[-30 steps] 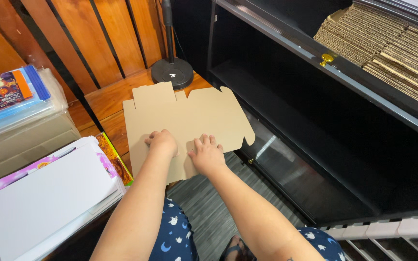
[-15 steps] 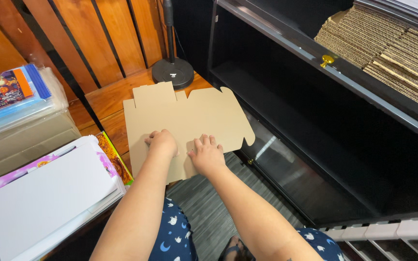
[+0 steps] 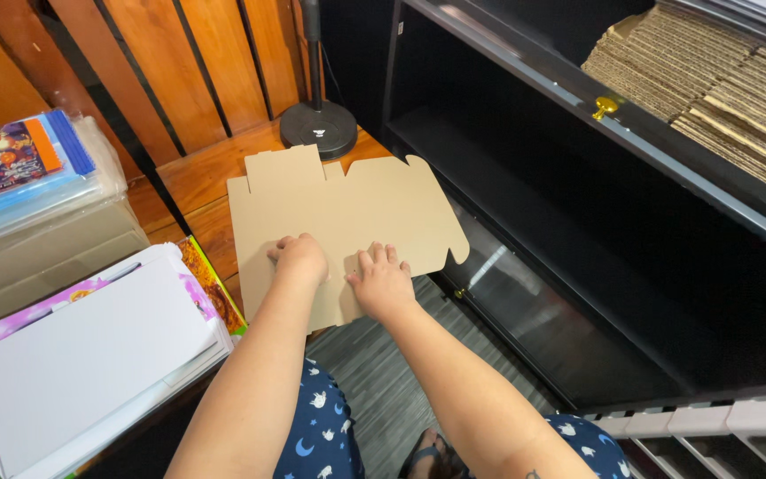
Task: The person sits on the floor and repeatedly takes flat, pre-cut cardboard pieces from a stack on a shelf. They unfold each piece to check it, then place it onto a growing pile on the floor.
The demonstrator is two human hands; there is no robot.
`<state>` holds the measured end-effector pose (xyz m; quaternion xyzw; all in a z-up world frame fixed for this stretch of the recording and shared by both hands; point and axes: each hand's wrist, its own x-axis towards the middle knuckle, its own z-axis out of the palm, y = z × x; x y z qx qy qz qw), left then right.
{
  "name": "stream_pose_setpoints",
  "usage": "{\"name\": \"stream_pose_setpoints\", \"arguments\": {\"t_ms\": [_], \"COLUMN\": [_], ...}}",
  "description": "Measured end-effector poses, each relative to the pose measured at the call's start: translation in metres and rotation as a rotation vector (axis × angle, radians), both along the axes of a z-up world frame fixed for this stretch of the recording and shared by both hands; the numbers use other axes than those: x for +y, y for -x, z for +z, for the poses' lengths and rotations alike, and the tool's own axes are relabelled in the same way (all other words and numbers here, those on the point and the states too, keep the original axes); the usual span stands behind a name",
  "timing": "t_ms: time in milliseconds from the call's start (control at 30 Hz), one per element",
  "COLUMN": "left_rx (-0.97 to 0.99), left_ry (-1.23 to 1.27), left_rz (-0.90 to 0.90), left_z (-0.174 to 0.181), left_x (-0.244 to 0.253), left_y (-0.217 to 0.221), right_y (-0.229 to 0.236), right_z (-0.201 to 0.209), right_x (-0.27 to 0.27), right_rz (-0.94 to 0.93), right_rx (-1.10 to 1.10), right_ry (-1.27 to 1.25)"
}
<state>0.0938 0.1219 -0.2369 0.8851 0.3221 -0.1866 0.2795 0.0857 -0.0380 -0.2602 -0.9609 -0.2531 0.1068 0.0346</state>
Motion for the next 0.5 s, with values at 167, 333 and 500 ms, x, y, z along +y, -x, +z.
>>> {"name": "stream_pose_setpoints", "arguments": {"t_ms": [167, 333, 500], "left_rx": [0.003, -0.047, -0.001], "left_ry": [-0.024, -0.065, -0.144], "left_rz": [-0.068, -0.091, -0.156], "left_z": [-0.002, -0.010, 0.002], "left_x": [-0.001, 0.011, 0.004], "left_y": [0.001, -0.002, 0.010], "right_y": [0.004, -0.020, -0.040], "right_z": [0.009, 0.000, 0.011], "right_x": [-0.005, -0.031, -0.085], "right_rz": [-0.008, 0.089, -0.017], "right_rx": [-0.005, 0.114, 0.144], "right_ry": [0.017, -0.218, -0.341]}}
